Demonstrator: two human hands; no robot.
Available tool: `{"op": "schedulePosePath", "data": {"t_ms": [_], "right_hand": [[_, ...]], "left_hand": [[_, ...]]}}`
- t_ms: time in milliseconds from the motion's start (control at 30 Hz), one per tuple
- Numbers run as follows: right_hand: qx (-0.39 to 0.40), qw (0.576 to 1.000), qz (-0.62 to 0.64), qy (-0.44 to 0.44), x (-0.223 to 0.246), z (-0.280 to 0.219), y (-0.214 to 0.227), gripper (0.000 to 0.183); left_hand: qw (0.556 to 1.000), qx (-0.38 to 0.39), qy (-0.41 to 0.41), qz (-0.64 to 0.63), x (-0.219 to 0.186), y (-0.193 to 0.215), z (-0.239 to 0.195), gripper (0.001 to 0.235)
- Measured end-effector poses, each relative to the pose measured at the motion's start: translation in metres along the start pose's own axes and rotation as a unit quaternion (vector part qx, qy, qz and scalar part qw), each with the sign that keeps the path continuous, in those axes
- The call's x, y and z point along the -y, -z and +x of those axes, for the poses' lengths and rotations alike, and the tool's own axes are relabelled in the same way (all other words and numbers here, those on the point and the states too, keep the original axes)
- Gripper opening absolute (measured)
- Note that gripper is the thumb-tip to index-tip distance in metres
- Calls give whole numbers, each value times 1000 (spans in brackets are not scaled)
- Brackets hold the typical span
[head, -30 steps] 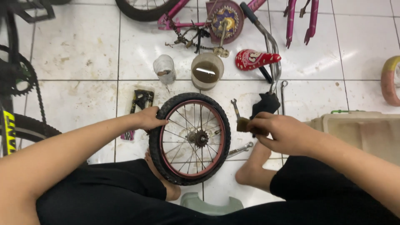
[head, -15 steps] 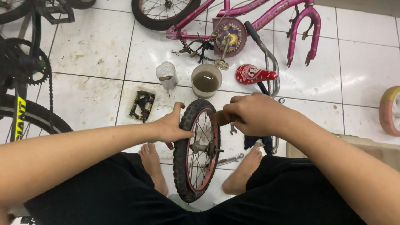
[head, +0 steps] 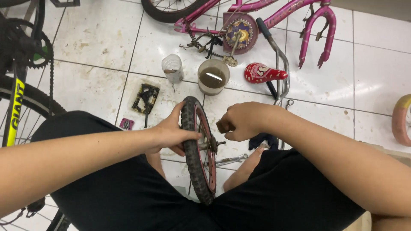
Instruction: The person sits on the floor and cleans a bicycle wheel using a cloth. They wipe the spokes, rim, and hub, repeatedly dipping the cloth into a container of liquid to remove dirt and grime from the wheel components.
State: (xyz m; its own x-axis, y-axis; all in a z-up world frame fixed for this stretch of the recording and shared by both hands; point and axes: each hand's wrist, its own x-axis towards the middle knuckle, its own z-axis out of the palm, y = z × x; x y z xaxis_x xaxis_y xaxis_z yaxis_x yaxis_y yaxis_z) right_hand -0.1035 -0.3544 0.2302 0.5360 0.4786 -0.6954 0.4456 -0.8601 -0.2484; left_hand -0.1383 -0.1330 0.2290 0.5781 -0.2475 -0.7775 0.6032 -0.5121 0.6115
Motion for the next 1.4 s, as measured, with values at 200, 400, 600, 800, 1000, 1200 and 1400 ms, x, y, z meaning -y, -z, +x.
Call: {"op": "schedulePosePath", "data": {"t_ms": [200, 400, 600, 800, 1000, 1200, 1400], "right_hand": [[57, 992, 107, 22, 36, -18, -13, 79], [-37, 983, 163, -79, 42, -7, -26, 65], [-45, 974, 190, -114, 16, -6, -40, 58], [-33, 968, 234, -87, -6, -19, -33, 55], [-13, 978, 184, -98, -19, -21, -19, 62], [-46, 985, 151, -65, -31, -11, -5, 66], [-96, 995, 3, -13, -52, 18, -6, 54]], "left_hand": [[1000, 8, -6, -25, -4, 1, 16, 110], [998, 41, -52, -6, -12, -12, 43, 107], [882, 12, -189, 432, -32, -3, 52, 107], [758, -50, -374, 532, -29, -7, 68, 69], [742, -24, -353, 569, -20, 0, 89, 61], [777, -7, -308, 549, -18, 17, 88, 55], [864, 6, -282, 418, -9, 18, 76, 60]]}}
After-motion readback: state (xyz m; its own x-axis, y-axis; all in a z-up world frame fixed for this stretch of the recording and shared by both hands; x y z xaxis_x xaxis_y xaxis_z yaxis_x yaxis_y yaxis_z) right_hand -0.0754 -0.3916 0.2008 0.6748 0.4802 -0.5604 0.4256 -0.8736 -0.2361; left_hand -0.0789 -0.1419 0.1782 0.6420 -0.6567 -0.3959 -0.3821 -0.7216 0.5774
